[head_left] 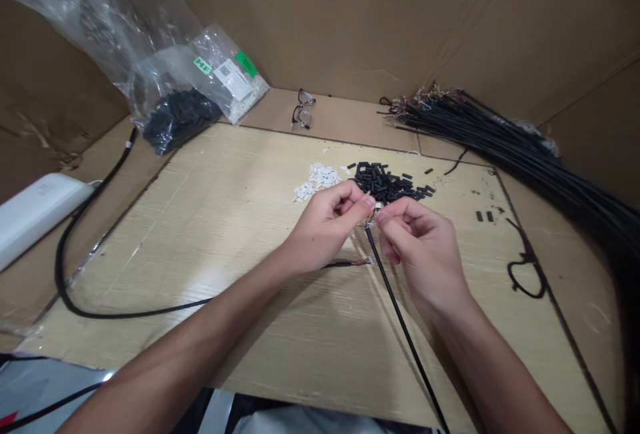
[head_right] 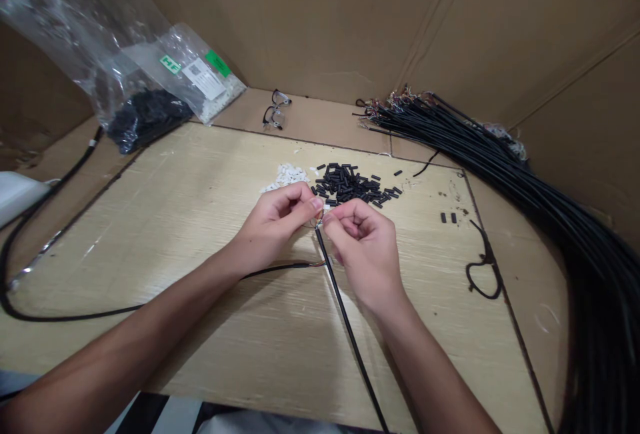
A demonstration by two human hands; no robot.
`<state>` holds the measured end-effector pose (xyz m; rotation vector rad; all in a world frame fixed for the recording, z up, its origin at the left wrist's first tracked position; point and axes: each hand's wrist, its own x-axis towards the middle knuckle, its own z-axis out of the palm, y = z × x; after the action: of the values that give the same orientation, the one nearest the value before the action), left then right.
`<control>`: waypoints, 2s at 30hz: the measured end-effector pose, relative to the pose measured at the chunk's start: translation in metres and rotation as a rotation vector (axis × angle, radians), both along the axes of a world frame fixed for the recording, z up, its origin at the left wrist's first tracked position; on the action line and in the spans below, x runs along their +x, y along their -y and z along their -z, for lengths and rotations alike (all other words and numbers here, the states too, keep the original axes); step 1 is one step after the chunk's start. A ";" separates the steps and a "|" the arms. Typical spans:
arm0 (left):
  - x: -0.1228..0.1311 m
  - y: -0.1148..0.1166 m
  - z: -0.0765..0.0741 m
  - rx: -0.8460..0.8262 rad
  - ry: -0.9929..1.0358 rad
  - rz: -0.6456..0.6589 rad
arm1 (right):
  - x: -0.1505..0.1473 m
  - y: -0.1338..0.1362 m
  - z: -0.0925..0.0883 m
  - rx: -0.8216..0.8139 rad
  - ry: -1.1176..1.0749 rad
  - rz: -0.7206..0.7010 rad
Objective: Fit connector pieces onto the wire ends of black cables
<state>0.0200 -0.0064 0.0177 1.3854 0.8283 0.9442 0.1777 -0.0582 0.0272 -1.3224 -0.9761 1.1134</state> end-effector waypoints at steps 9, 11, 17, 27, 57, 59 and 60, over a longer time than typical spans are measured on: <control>0.001 0.000 0.001 -0.007 0.008 -0.002 | -0.002 -0.001 -0.002 0.001 -0.005 0.013; 0.001 0.000 0.001 0.001 0.007 0.001 | -0.002 -0.001 -0.002 0.005 -0.002 0.016; 0.001 0.001 -0.001 0.035 -0.013 0.001 | -0.003 0.000 -0.003 0.070 0.097 0.028; 0.002 0.002 -0.003 0.080 -0.037 -0.037 | -0.008 0.005 -0.003 0.187 0.241 0.091; -0.001 0.001 -0.003 0.135 -0.026 -0.060 | -0.007 0.000 -0.002 0.016 -0.266 0.018; -0.001 0.001 -0.003 0.129 -0.021 -0.060 | -0.007 0.001 -0.002 0.009 -0.282 0.015; -0.001 0.001 -0.003 0.127 -0.019 -0.060 | -0.007 0.001 -0.002 0.002 -0.287 0.014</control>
<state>0.0194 -0.0074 0.0212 1.4874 0.8407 1.0463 0.1702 -0.0592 0.0296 -1.1280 -0.7546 1.2505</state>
